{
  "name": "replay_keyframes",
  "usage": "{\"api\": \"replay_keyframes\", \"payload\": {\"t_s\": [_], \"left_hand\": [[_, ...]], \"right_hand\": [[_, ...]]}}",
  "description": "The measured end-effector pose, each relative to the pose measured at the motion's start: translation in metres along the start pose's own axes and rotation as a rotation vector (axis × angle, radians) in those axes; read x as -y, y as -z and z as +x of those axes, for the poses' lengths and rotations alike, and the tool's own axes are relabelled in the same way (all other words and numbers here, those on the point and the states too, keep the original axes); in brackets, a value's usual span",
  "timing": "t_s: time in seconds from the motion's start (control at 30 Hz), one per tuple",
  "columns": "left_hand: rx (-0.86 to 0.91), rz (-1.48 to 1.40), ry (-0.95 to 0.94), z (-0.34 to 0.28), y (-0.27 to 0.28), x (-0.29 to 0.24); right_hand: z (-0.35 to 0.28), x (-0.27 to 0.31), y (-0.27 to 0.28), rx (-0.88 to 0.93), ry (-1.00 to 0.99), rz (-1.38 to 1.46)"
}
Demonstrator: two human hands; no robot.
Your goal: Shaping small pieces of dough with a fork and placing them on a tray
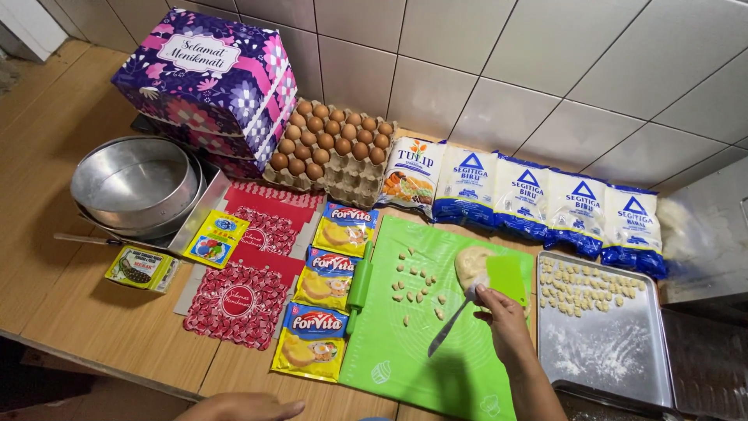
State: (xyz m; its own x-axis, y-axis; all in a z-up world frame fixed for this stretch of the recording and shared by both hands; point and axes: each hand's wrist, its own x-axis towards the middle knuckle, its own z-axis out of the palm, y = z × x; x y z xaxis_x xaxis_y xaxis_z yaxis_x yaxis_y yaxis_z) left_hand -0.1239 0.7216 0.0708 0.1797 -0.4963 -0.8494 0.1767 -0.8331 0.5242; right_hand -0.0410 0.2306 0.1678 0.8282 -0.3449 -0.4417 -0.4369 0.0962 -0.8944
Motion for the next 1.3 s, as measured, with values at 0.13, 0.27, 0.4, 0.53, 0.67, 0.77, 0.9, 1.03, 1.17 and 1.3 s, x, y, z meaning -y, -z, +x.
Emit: {"api": "replay_keyframes", "payload": {"t_s": [0.13,0.27,0.4,0.53,0.67,0.77,0.9,1.03,1.17,1.3], "left_hand": [[-0.355,-0.337,-0.169,0.011,0.041,-0.135],[-0.495,-0.495,-0.423,0.061,0.058,-0.203],[-0.566,-0.752,-0.523,0.131,0.057,-0.214],[-0.655,-0.858,-0.500,0.141,0.065,-0.213],[-0.698,-0.955,-0.541,0.167,0.074,-0.201],[-0.718,-0.989,-0.482,0.179,0.081,-0.198],[-0.756,-0.946,-0.435,0.174,0.092,-0.207],[-0.792,-0.862,-0.423,0.160,0.094,-0.219],[-0.799,-0.855,-0.435,0.155,0.095,-0.225],[-0.697,-0.989,-0.467,0.149,0.083,-0.239]], "right_hand": [[0.002,0.015,-0.044,0.107,-0.065,-0.005],[0.000,0.018,-0.085,0.180,-0.149,-0.104],[0.030,-0.012,-0.106,0.326,-0.048,-0.067],[0.066,-0.006,-0.109,0.369,-0.002,-0.291],[0.144,-0.042,-0.094,0.169,0.198,-0.547],[0.178,-0.073,-0.101,0.169,0.324,-0.747],[0.192,-0.091,-0.117,0.279,0.631,-1.066],[0.202,-0.110,-0.112,0.328,0.760,-1.220],[0.202,-0.076,-0.099,0.208,0.529,-0.863],[0.153,-0.020,-0.090,0.235,0.089,-0.127]]}}
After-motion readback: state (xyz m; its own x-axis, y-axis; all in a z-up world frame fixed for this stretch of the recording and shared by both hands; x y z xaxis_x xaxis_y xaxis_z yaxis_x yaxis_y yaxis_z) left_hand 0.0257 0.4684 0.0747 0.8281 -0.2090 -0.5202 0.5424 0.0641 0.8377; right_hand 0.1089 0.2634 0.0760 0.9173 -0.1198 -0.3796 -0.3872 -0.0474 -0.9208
